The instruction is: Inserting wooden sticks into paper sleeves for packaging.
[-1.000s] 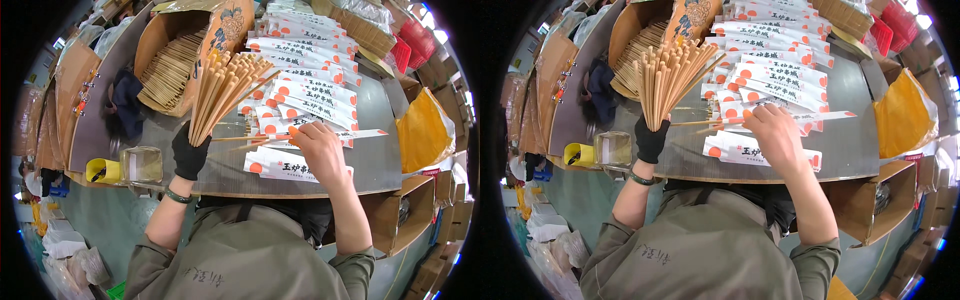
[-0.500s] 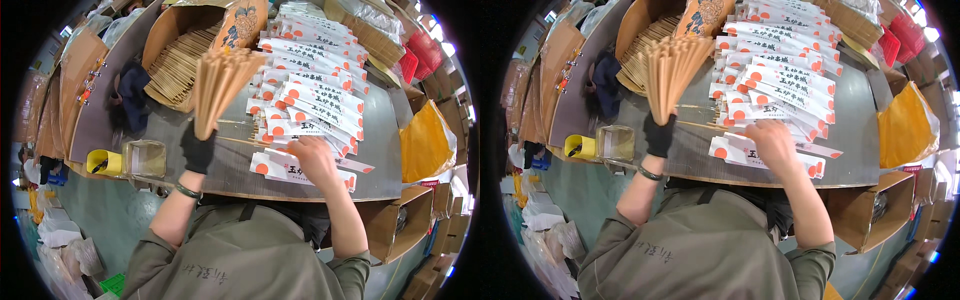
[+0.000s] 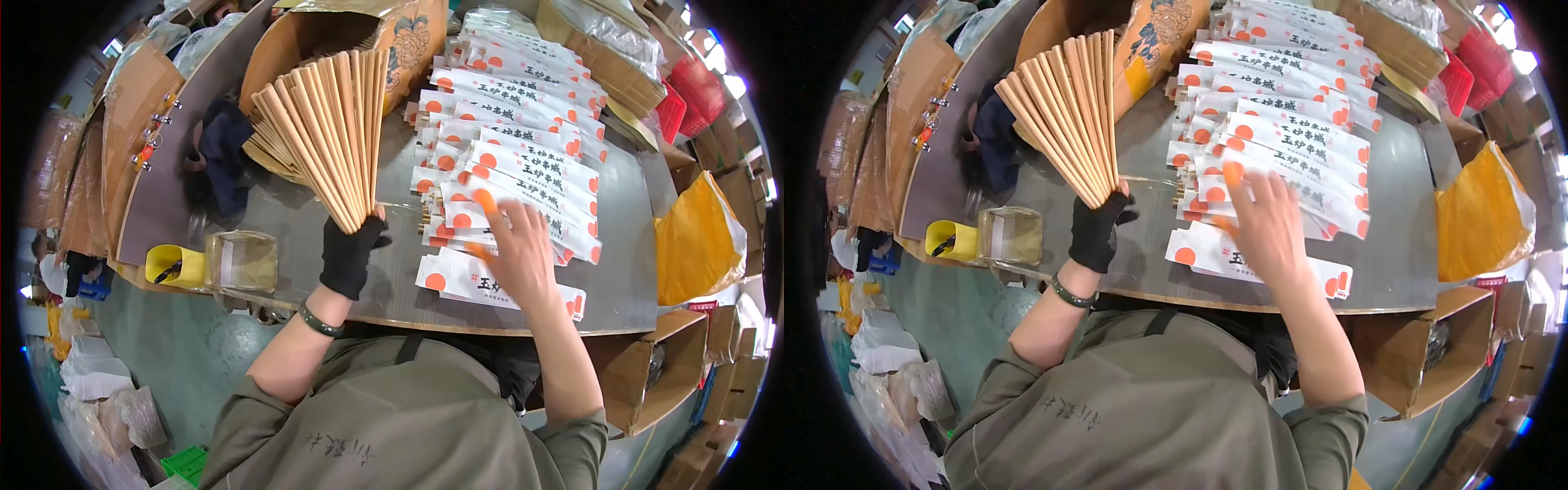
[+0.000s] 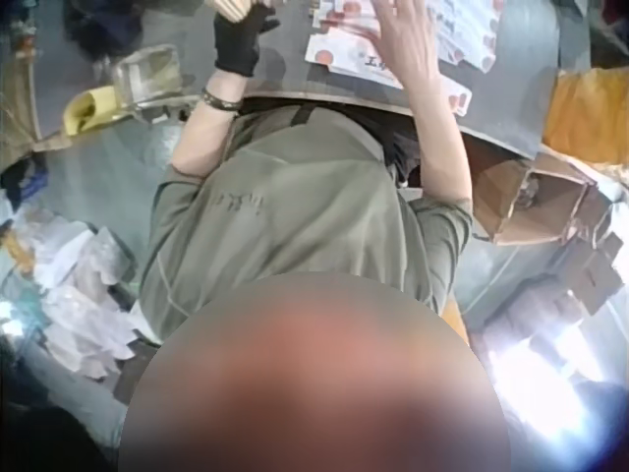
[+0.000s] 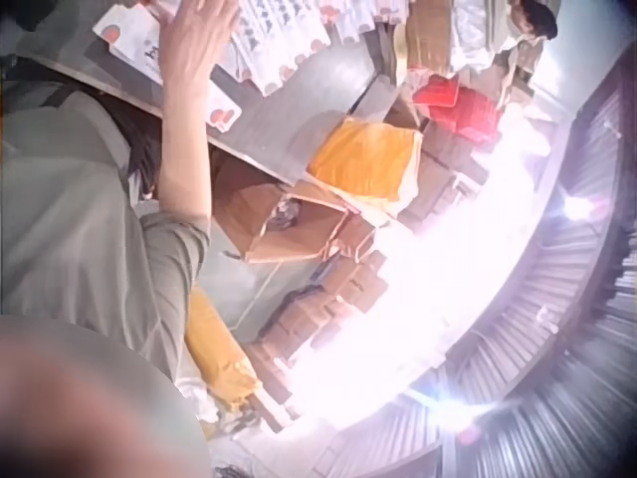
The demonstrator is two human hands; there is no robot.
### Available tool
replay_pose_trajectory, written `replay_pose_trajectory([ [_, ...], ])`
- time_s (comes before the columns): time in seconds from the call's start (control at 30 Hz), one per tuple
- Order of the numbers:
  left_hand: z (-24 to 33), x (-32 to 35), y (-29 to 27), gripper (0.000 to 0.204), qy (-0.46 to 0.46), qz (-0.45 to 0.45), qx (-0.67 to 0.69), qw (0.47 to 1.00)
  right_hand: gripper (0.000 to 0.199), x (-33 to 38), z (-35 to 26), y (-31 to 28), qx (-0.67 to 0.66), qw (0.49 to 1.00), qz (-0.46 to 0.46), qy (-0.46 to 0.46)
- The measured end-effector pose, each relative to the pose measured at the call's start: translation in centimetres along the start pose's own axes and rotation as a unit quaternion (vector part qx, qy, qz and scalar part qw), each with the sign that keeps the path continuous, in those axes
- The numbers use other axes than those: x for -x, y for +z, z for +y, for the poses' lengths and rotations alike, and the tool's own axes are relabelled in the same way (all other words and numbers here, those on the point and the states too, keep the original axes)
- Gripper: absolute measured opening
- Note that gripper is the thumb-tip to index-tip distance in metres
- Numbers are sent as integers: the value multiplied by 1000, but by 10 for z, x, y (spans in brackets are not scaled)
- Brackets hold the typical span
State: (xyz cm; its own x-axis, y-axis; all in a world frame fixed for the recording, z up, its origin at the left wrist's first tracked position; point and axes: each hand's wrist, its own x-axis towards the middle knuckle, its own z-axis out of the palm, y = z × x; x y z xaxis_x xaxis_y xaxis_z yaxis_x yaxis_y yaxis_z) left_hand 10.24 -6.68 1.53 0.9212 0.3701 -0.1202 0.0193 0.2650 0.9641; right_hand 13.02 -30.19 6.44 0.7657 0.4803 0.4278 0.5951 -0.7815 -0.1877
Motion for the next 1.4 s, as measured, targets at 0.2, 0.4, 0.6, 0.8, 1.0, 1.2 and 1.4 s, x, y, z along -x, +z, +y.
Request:
replay_pose_trajectory([
  [0.2, -12, 17, -18, 24, -52, -92, 51, 993, 44, 72, -28, 25, -16, 989, -96, -112],
  [0.4, -10, 21, -30, 25, -54, -68, 17, 996, 32, 80, -20, 29, -89, 992, -21, -89],
  [0.6, -7, 20, -48, 21, -11, -22, -109, 994, 19, 72, -16, 27, -177, 984, 18, -19],
  [0.8, 12, 27, -73, 23, 126, -26, -270, 954, 21, 49, -5, 2, -362, 885, -11, 291],
  [1.0, 12, 19, -105, 31, 179, -61, -381, 905, 19, 42, 5, -10, -376, 882, -21, 285],
  [1.2, 29, 10, -103, 34, 215, -107, -456, 857, 17, 46, 11, -9, -256, 960, -27, 106],
  [1.4, -2, 29, 7, 28, 80, -132, -112, 982, 19, 19, -35, 14, -150, 982, 12, -116],
])
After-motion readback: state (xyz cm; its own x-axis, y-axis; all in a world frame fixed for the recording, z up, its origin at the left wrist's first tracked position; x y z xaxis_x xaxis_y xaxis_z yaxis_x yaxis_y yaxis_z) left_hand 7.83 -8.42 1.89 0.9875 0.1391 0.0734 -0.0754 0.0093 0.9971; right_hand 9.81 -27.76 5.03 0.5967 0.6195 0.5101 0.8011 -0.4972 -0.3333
